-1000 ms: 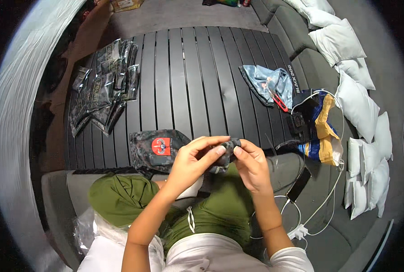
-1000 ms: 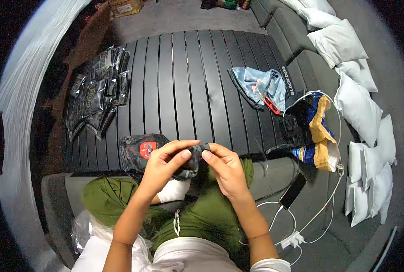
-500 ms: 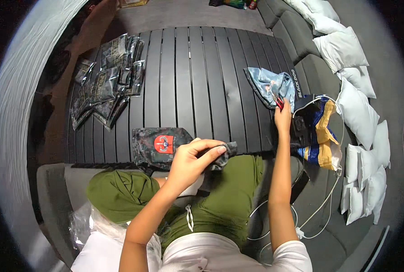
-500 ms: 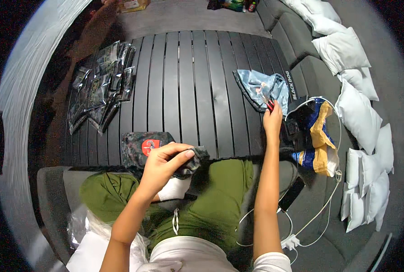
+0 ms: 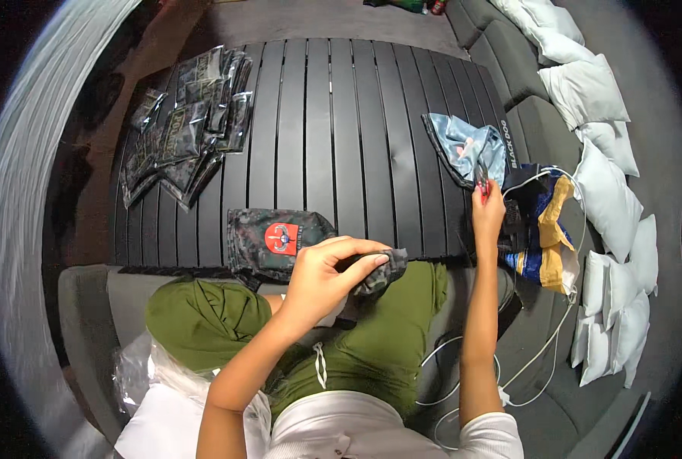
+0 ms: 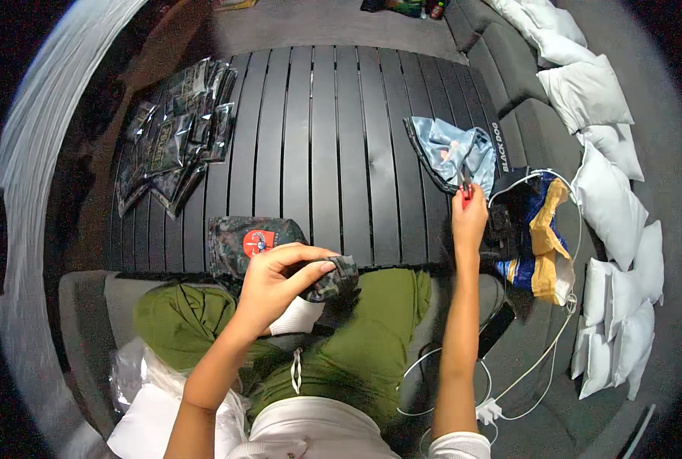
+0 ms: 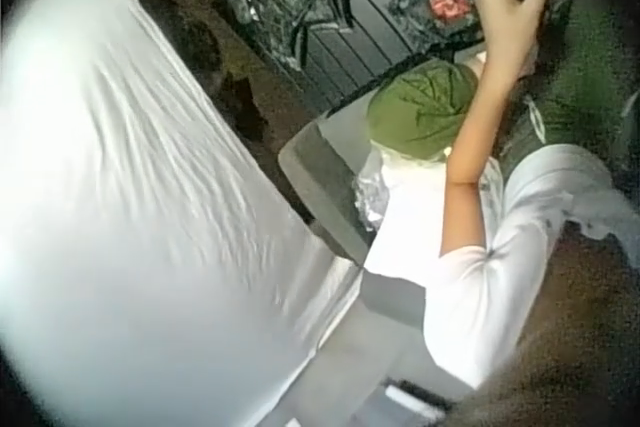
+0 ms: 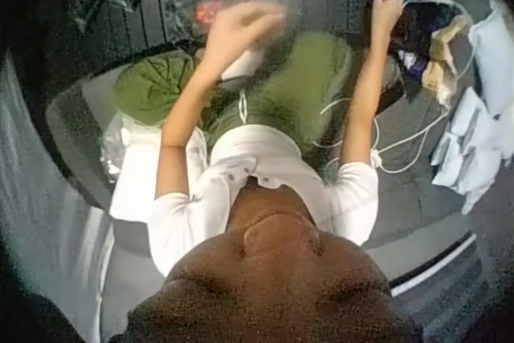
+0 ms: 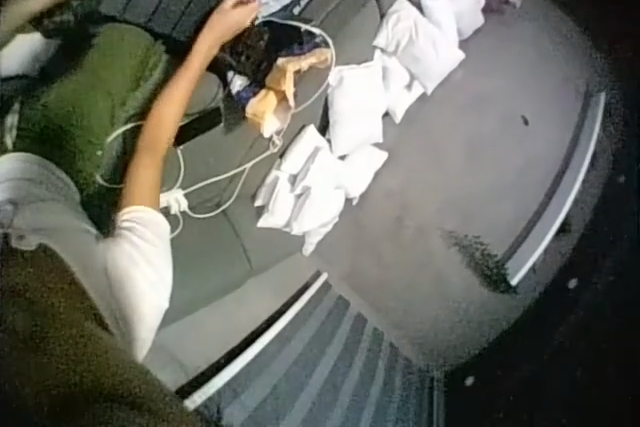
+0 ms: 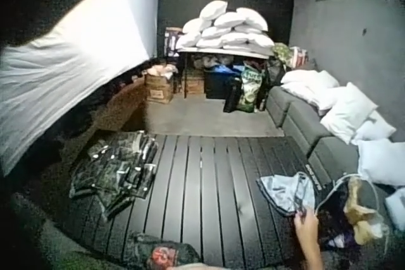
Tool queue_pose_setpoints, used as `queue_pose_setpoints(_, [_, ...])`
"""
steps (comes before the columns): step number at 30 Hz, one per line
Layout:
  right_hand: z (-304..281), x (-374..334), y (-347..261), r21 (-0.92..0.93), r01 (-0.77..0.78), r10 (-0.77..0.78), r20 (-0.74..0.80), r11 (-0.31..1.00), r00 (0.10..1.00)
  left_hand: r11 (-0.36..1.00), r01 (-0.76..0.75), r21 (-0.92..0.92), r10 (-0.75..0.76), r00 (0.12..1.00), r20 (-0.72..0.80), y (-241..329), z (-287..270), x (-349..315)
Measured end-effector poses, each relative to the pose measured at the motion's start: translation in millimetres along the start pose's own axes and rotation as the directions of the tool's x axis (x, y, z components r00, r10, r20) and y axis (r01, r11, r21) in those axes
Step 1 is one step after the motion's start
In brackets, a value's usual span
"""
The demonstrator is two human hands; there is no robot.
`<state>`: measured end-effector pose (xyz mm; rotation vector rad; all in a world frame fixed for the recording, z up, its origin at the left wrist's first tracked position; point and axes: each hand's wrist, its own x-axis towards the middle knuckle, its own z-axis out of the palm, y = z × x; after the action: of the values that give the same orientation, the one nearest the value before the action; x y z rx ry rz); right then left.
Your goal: Trimming loose threads from a camouflage textile pouch with scissors and folding it on a table.
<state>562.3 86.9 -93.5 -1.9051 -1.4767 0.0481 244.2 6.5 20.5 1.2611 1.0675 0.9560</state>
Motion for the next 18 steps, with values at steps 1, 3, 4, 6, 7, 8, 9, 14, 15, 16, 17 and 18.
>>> queue_pose_setpoints(1, [-4, -3, -9, 0.137, 0.013, -0.011, -0.013, 0.991, 1.0, 0.999, 0.007, 0.037, -0.008, 1.0, 0.012, 2, 0, 1])
queue_pose_setpoints(3, [-26, -12, -40, 0.46, -0.122, 0.048, 0.169, 0.88, 0.984, 0.997, 0.017, 0.07, -0.019, 0.999, 0.032, 5, -1, 1])
queue_pose_setpoints(4, [-40, -21, -63, 0.497, -0.115, -0.033, 0.281, 0.86, 0.959, 0.996, 0.044, 0.078, -0.047, 0.998, 0.039, 6, -3, 1])
queue_pose_setpoints(6, [-71, -33, -112, 0.457, -0.036, -0.197, 0.452, 0.889, 0.87, 0.995, 0.073, 0.067, -0.077, 0.996, 0.055, 4, -5, 0])
queue_pose_setpoints(7, [-75, -38, -124, 0.515, 0.069, -0.334, 0.442, 0.854, 0.833, 0.995, 0.077, 0.067, -0.08, 0.995, 0.055, 3, -6, 0])
queue_pose_setpoints(8, [-83, -40, -136, 0.494, 0.074, -0.346, 0.486, 0.866, 0.803, 0.991, 0.103, 0.085, -0.111, 0.989, 0.101, 3, -7, 2])
queue_pose_setpoints(9, [-90, -41, -143, 0.474, 0.08, -0.355, 0.527, 0.877, 0.772, 0.986, 0.126, 0.105, -0.141, 0.979, 0.148, 3, -6, 4])
queue_pose_setpoints(14, [-95, -41, -147, 0.485, 0.225, -0.488, 0.529, 0.845, 0.694, 0.988, 0.125, 0.095, -0.144, 0.961, 0.235, 2, -5, 5])
queue_pose_setpoints(15, [-95, -41, -147, 0.487, 0.28, -0.534, 0.526, 0.827, 0.662, 0.987, 0.133, 0.089, -0.152, 0.956, 0.253, 2, -5, 4])
queue_pose_setpoints(16, [-95, -42, -147, 0.488, 0.281, -0.536, 0.528, 0.826, 0.658, 0.986, 0.142, 0.083, -0.159, 0.95, 0.27, 3, -5, 3])
queue_pose_setpoints(17, [-94, -42, -146, 0.474, 0.269, -0.524, 0.566, 0.838, 0.637, 0.986, 0.145, 0.082, -0.162, 0.95, 0.269, 2, -5, 4])
queue_pose_setpoints(18, [-93, -42, -145, 0.46, 0.256, -0.51, 0.602, 0.85, 0.615, 0.989, 0.105, 0.102, -0.13, 0.953, 0.274, 1, -6, 5])
